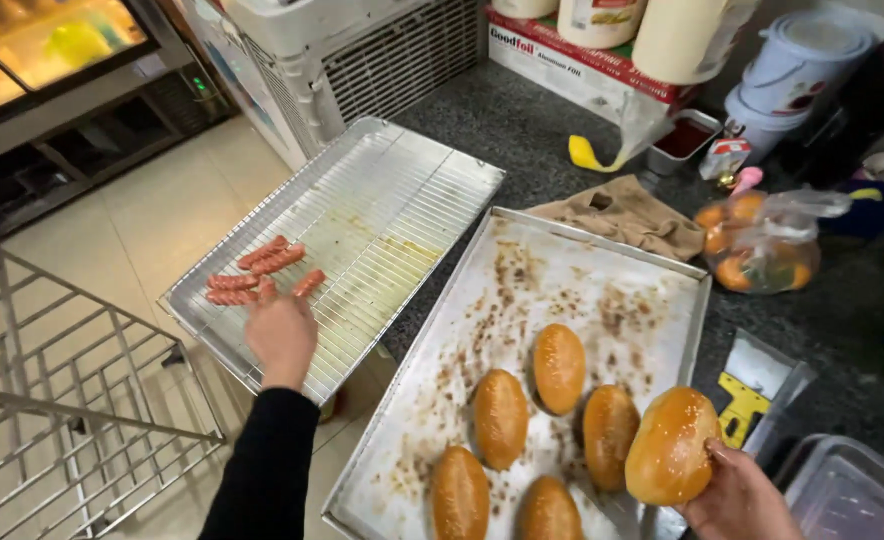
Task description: The person slices several sesame seed buns in half using a knife, then places cooked sausages into each bun half to assemble hot dogs on a metal tray.
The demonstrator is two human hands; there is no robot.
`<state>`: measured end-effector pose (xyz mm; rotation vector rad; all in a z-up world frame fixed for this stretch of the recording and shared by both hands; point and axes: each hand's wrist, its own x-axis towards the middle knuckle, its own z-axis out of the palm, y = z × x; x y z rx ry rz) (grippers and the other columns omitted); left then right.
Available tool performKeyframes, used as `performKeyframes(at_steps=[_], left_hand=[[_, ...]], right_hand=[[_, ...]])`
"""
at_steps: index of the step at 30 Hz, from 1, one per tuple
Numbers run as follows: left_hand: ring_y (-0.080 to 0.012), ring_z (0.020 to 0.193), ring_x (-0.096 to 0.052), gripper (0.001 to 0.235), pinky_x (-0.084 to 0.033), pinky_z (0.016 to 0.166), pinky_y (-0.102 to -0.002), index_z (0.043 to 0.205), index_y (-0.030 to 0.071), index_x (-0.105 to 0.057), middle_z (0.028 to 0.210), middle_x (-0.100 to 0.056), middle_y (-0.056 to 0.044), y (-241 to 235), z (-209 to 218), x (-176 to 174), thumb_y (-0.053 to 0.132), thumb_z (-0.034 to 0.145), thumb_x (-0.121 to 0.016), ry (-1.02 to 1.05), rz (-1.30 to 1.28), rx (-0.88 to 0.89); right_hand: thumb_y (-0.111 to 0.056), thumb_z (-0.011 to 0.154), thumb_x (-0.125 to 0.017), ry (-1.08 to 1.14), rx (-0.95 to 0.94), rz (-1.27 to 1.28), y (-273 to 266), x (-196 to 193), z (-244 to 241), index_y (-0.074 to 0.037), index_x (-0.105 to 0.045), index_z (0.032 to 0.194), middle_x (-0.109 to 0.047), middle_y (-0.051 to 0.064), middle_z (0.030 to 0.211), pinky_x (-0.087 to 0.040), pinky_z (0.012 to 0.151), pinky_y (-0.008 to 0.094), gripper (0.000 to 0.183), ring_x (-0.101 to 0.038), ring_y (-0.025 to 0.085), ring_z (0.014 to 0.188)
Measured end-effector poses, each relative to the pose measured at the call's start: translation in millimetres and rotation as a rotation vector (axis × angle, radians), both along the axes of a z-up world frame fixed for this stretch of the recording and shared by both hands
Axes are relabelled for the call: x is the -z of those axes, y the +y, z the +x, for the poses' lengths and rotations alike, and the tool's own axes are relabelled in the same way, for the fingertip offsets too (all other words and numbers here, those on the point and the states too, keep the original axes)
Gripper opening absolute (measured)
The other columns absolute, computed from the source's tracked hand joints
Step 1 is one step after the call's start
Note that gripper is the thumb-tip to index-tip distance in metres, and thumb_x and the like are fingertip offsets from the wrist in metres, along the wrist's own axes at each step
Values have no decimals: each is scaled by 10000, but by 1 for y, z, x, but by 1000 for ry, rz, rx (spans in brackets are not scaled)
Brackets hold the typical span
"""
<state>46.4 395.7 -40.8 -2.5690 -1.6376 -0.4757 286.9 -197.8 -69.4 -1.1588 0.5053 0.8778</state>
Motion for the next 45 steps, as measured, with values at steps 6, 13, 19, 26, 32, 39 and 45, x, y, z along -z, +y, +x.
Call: performKeyframes(at_steps=[6, 13, 19, 26, 32, 39, 45], left_hand=[[-486, 1519, -557, 469, -450, 1201, -607, 1407, 68, -805, 1650, -653, -199, 74, 11, 63, 335, 1105, -565, 270, -86, -48], [-419, 1546, -604, 1061, -352, 1274, -652, 1144, 123, -908, 1598, -721, -197, 54, 19, 36, 829, 1218, -119, 414, -36, -35], [-531, 1228, -669, 728, -474, 1136, -603, 965, 282, -961, 978, -838, -222, -112, 46, -52, 859, 1084, -534, -175, -282, 6], [-191, 1371, -685, 92, -416, 1215, -483, 871, 254, -983, 1396, -810, 41, -339, 60, -49, 321, 832, -934, -616, -969, 501], [-259, 1635, -402, 201, -271, 1322, -605, 936, 242, -980, 1755, -564, 27, -395, 70, -64, 409, 890, -878, -529, -1126, 572], [-353, 1765, -83, 368, -83, 1367, -689, 1100, 248, -1015, 1883, -315, -30, -419, 65, -118, 512, 923, -828, -346, -972, 549], [-243, 1719, -339, 449, -232, 1366, -719, 1237, 250, -931, 1859, -432, 36, -435, 65, -133, 549, 916, -838, -282, -1139, 450]], right_hand=[[-350, 1121, -392, 149, -7, -165, 75, -95, -46, -100, -517, 1707, -617, 173, 1598, -391, 1210, 602, 649, -554, 398, 1422], [-282, 1066, -491, 86, -32, -166, 74, -57, -51, -34, -570, 1692, -711, 241, 1523, -485, 1094, 601, 678, -650, 418, 1327], [-97, 991, -713, -135, -12, -158, 79, -67, -53, -39, -677, 1444, -777, 223, 1235, -619, 830, 613, 458, -748, 395, 1049], [-193, 983, -709, -171, -230, -232, 80, -92, -55, -236, -518, 1689, -719, 178, 1408, -656, 867, 573, 732, -734, 361, 1124], [-193, 1063, -607, -221, -269, -169, 60, -96, -63, -215, -540, 1693, -764, 208, 1324, -661, 805, 539, 634, -779, 368, 972], [-146, 1022, -621, -281, -244, -176, 42, -88, -67, -232, -537, 1709, -743, 182, 1384, -654, 884, 518, 698, -795, 375, 1117], [-300, 875, -700, -151, -225, 8, 45, -114, -73, -338, -425, 1742, -627, 253, 1604, -602, 1047, 635, 910, -689, 482, 1310]])
